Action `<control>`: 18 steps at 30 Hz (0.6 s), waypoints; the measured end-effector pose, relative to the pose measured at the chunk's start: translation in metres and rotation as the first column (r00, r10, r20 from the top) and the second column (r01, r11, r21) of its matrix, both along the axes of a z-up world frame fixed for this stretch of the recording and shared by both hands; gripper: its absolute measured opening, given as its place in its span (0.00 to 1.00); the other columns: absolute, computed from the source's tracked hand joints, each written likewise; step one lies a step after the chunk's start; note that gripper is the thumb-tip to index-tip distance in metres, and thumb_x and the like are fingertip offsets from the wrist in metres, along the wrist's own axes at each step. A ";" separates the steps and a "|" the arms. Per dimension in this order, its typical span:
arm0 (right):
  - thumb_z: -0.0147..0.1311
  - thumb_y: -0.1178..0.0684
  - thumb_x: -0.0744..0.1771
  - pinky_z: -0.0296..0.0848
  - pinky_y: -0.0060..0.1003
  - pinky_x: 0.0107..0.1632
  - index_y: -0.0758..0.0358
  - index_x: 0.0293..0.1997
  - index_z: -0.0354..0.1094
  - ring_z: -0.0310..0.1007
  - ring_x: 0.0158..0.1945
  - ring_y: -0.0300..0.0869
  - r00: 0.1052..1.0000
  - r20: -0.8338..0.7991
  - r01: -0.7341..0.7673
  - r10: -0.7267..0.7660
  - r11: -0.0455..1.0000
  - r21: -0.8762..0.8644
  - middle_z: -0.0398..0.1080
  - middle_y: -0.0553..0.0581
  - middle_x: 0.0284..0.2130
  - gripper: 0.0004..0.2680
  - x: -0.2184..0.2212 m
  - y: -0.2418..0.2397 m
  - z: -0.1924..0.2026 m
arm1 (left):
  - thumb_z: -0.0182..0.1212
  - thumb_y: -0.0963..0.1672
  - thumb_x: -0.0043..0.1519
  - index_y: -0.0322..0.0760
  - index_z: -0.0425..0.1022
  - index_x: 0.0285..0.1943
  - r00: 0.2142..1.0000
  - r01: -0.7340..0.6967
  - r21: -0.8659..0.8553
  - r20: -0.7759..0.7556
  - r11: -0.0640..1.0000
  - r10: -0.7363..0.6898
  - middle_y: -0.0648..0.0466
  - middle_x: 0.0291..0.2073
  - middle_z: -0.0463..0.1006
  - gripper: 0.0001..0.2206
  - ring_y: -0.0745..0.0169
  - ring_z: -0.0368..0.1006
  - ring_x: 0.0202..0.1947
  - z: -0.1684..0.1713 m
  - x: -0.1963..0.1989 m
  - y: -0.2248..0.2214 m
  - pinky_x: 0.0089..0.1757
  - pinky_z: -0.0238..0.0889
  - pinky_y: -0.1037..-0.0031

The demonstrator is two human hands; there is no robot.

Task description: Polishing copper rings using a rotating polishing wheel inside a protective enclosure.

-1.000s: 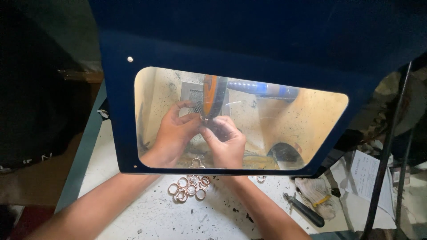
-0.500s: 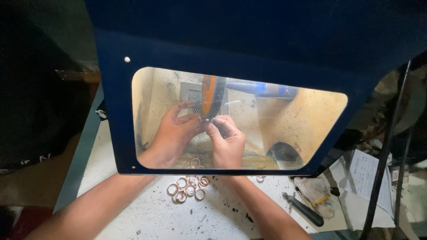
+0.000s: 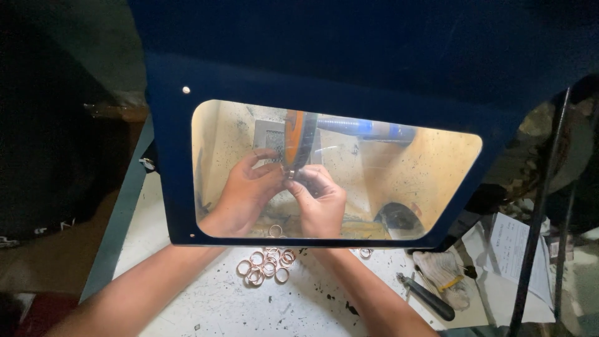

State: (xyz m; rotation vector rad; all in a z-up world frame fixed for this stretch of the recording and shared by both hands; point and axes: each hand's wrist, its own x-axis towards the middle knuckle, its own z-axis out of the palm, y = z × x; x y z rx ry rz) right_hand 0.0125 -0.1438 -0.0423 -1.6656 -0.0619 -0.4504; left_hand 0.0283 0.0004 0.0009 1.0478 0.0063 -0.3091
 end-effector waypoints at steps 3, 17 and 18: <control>0.66 0.57 0.65 0.76 0.44 0.51 0.66 0.43 0.79 0.77 0.44 0.42 1.000 -0.010 -0.009 0.010 1.000 0.014 0.75 0.56 0.35 0.06 -0.002 0.004 0.006 | 0.66 0.38 0.59 0.28 0.61 0.65 1.000 0.003 0.017 -0.006 1.000 -0.003 0.44 0.42 0.77 0.25 0.55 0.79 0.42 0.005 -0.001 0.001 0.57 0.71 0.56; 0.68 0.57 0.63 0.76 0.43 0.51 0.66 0.43 0.79 0.74 0.43 0.39 1.000 -0.018 -0.023 0.022 1.000 -0.015 0.74 0.55 0.36 0.07 -0.005 0.004 0.009 | 0.64 0.38 0.60 0.30 0.66 0.58 1.000 0.004 0.041 -0.005 0.999 -0.004 0.47 0.40 0.76 0.18 0.58 0.78 0.45 -0.004 0.002 0.001 0.55 0.72 0.59; 0.67 0.58 0.64 0.76 0.43 0.51 0.66 0.43 0.79 0.75 0.43 0.40 1.000 -0.021 -0.013 0.012 1.000 -0.020 0.74 0.55 0.36 0.07 -0.003 0.003 0.007 | 0.64 0.37 0.60 0.31 0.67 0.56 1.000 0.007 0.023 -0.003 1.000 -0.007 0.48 0.40 0.76 0.17 0.58 0.77 0.45 -0.004 0.002 0.001 0.55 0.73 0.60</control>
